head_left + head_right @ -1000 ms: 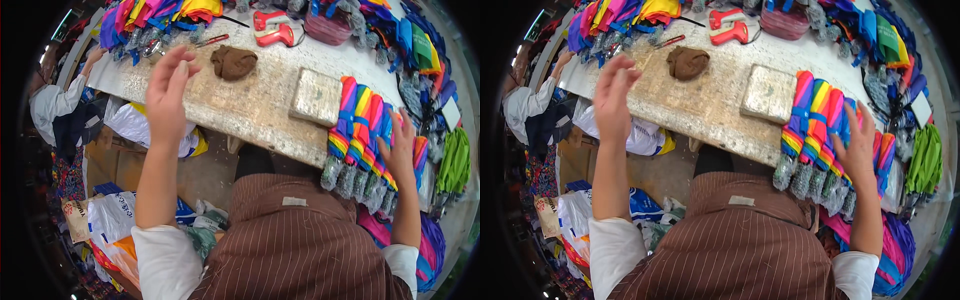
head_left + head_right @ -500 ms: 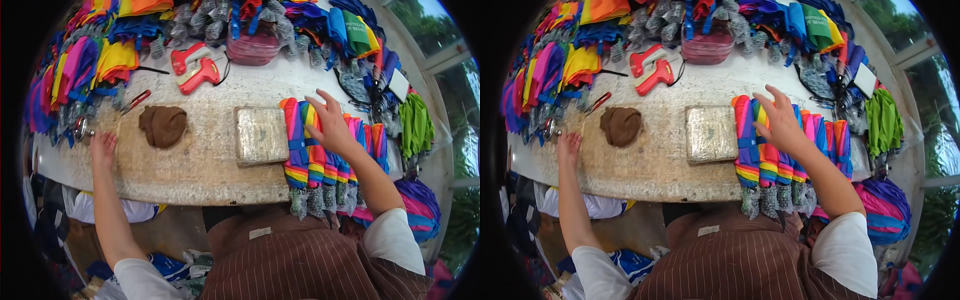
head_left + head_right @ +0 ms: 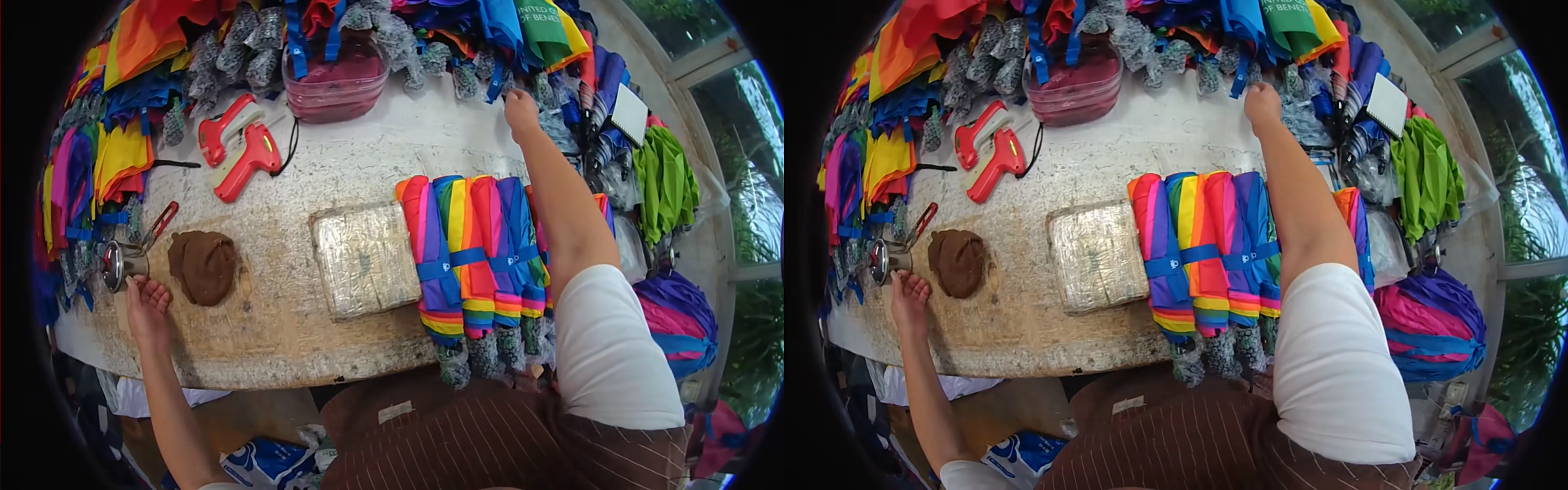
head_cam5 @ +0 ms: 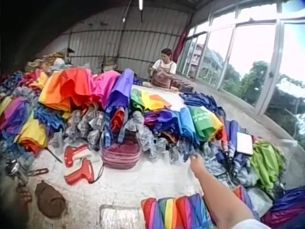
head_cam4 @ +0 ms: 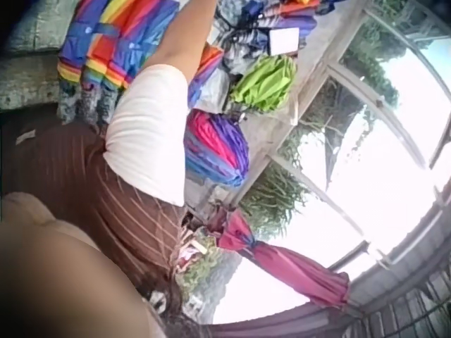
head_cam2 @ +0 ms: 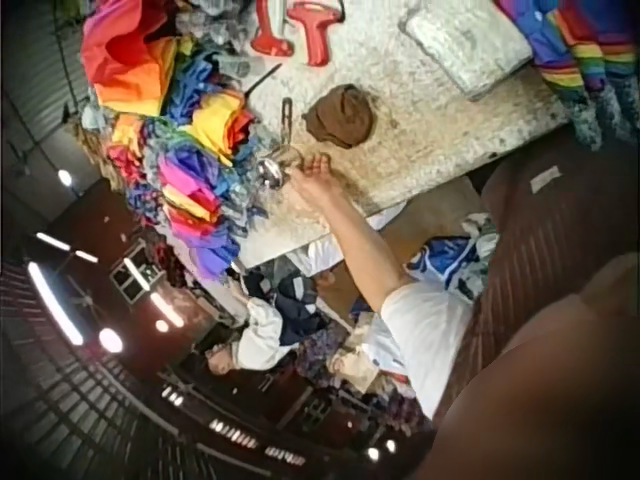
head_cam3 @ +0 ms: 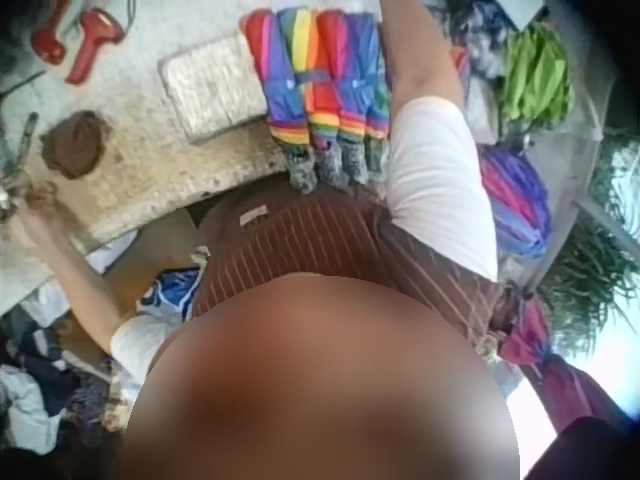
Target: Folding and organizing colorful umbrella canopies and trimming threads from components.
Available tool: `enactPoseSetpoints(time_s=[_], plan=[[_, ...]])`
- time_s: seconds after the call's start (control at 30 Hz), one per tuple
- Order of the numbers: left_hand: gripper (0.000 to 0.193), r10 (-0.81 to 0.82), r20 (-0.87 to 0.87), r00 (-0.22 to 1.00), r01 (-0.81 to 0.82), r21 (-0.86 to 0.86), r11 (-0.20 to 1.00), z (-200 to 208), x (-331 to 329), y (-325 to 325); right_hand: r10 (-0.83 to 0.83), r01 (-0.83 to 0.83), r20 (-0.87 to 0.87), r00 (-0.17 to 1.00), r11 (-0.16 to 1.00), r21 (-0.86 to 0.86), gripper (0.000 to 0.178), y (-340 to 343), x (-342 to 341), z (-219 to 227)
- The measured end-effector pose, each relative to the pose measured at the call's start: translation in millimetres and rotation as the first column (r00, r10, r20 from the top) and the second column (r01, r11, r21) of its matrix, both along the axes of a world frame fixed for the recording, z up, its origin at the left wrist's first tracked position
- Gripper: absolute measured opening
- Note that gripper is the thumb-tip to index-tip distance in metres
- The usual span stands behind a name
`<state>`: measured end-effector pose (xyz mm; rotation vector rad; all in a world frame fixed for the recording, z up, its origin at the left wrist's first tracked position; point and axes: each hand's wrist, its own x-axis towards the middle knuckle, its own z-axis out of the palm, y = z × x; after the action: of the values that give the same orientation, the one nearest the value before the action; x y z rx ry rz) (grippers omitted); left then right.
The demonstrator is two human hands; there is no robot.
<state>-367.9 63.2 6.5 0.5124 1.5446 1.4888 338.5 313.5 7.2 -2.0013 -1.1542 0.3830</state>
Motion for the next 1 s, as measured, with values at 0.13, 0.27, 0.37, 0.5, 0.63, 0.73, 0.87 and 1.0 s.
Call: enactPoseSetpoints(time_s=[0.13, 0.27, 0.37, 0.5, 0.63, 0.73, 0.87, 1.0], plan=[[0.033, -0.031, -0.05, 0.998, 0.03, -0.015, 0.999, 6, 5, -2, -0.07, 0.072, -0.025, 0.997, 0.991, 0.113, 0.039, 28, 18, -18], [0.033, -0.019, -0.059, 0.998, 0.019, -0.008, 1.0, 4, 18, 2, -0.044, 0.046, -0.046, 0.998, 0.998, 0.042, 0.041, 62, 57, -36], [0.036, 0.064, -0.026, 0.998, -0.065, -0.02, 0.998, 6, 29, -18, -0.067, 0.053, 0.155, 0.986, 0.994, 0.091, 0.045, 72, 42, -42], [0.04, 0.125, -0.028, 0.992, -0.126, -0.043, 0.991, 4, 34, -55, -0.12, 0.099, -0.232, 0.965, 0.99, -0.098, 0.044, 93, 42, -28], [0.038, 0.163, -0.031, 0.986, -0.164, -0.036, 0.986, 1, 33, -85, -0.041, 0.011, -0.311, 0.949, 0.995, -0.097, 0.036, 94, 35, -11], [0.037, 0.188, -0.025, 0.982, -0.189, -0.044, 0.981, 2, 39, -92, 0.063, -0.09, -0.432, 0.9, 0.995, -0.043, 0.032, 90, 48, 3], [0.035, 0.18, -0.029, 0.983, -0.181, -0.021, 0.983, 11, 58, -96, 0.062, -0.127, -0.641, 0.765, 0.99, -0.056, 0.027, 55, 41, 44], [0.033, 0.141, 0.009, 0.99, -0.141, 0.03, 0.989, 27, 86, -96, 0.049, -0.061, -0.845, 0.532, 0.998, 0.019, 0.028, 24, 51, 87]])
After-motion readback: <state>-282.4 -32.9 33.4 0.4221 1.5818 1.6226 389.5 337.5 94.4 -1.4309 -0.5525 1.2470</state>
